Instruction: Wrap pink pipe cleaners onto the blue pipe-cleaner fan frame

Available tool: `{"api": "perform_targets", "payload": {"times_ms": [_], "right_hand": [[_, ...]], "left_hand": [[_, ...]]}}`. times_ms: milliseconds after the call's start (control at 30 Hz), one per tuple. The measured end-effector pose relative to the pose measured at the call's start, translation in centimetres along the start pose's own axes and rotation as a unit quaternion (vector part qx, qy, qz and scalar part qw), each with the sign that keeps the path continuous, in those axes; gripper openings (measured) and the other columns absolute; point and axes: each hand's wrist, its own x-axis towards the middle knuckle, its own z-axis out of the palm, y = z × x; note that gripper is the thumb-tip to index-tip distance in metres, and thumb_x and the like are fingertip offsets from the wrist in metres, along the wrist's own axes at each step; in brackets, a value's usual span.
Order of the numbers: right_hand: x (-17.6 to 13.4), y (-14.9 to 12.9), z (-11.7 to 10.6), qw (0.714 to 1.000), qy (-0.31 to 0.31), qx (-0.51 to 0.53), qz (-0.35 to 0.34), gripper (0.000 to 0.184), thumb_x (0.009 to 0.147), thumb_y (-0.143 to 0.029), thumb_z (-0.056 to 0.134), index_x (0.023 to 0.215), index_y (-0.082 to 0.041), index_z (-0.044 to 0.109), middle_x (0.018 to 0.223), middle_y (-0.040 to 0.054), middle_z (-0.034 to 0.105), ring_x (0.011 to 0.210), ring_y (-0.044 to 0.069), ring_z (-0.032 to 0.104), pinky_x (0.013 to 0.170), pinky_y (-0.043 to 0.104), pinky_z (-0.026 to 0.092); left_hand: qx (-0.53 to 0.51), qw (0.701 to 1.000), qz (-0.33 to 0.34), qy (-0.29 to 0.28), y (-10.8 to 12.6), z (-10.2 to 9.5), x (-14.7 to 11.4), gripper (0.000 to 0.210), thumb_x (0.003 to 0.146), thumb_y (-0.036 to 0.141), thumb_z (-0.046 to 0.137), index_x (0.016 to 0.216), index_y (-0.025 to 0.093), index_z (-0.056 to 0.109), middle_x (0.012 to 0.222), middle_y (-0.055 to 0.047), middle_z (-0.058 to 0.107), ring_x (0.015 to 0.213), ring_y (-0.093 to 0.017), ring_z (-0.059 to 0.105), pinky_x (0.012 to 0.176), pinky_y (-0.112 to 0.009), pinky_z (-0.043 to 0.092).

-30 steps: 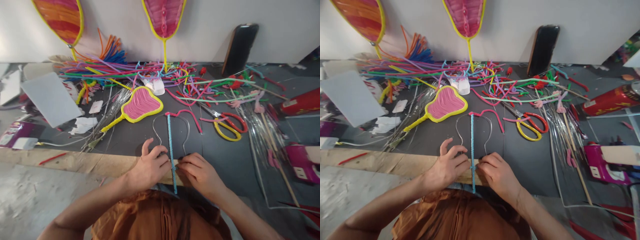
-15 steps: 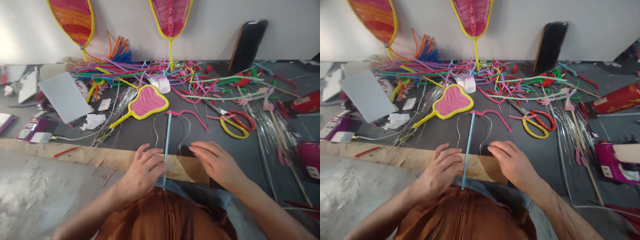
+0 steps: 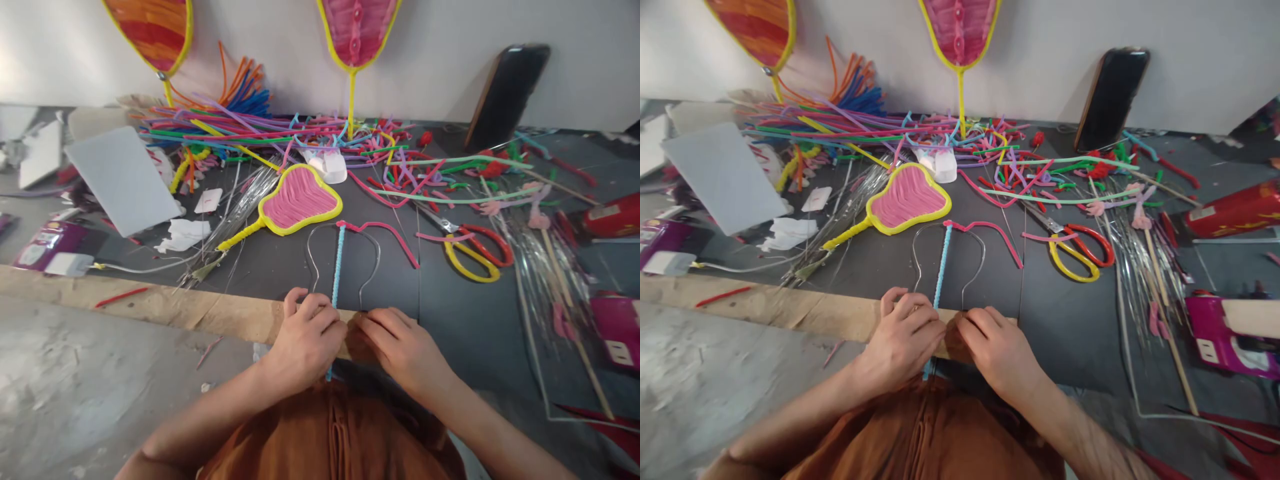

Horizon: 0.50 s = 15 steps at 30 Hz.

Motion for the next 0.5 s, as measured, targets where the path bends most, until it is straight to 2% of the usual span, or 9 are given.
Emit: {"api": "perform_targets", "payload": {"times_ms": [100, 267, 500], "right_hand": [[0.4, 0.0, -0.2, 1.000, -0.007, 0.003, -0.006, 0.022, 0.090, -0.012, 0.045, 0.100, -0.016, 0.065, 0.087, 0.0085, 0.063, 0.080, 0.020, 0.058, 0.072, 0.032, 0.051], [0.6, -0.1, -0.1, 1.000, -0.018, 0.014, 0.000, 0.025, 0.091, -0.012, 0.041, 0.089, -0.016, 0.065, 0.083, 0.0084, 0.061, 0.076, 0.019, 0.056, 0.069, 0.032, 0.050], [0.7, -0.1, 0.5, 0.999, -0.014, 0.034, 0.006, 0.026, 0.092, -0.013, 0.040, 0.088, -0.015, 0.065, 0.080, 0.0086, 0.063, 0.074, 0.019, 0.055, 0.068, 0.033, 0.051]], "left_hand": [[0.021, 1.000, 0.007, 0.013, -0.1, 0.6, 0.0, 0.012, 0.089, 0.016, 0.049, 0.083, 0.021, 0.058, 0.081, 0.001, 0.061, 0.098, -0.019, 0.050, 0.097, -0.047, 0.025], [0.043, 0.999, 0.003, 0.026, 0.1, 1.3, -0.3, 0.007, 0.086, 0.016, 0.055, 0.080, 0.019, 0.059, 0.079, 0.001, 0.061, 0.096, -0.018, 0.050, 0.099, -0.046, 0.022], [0.044, 0.999, 0.003, 0.020, 0.2, 1.1, -0.3, 0.008, 0.086, 0.015, 0.053, 0.083, 0.018, 0.060, 0.081, 0.000, 0.062, 0.097, -0.019, 0.050, 0.102, -0.049, 0.018]]}}
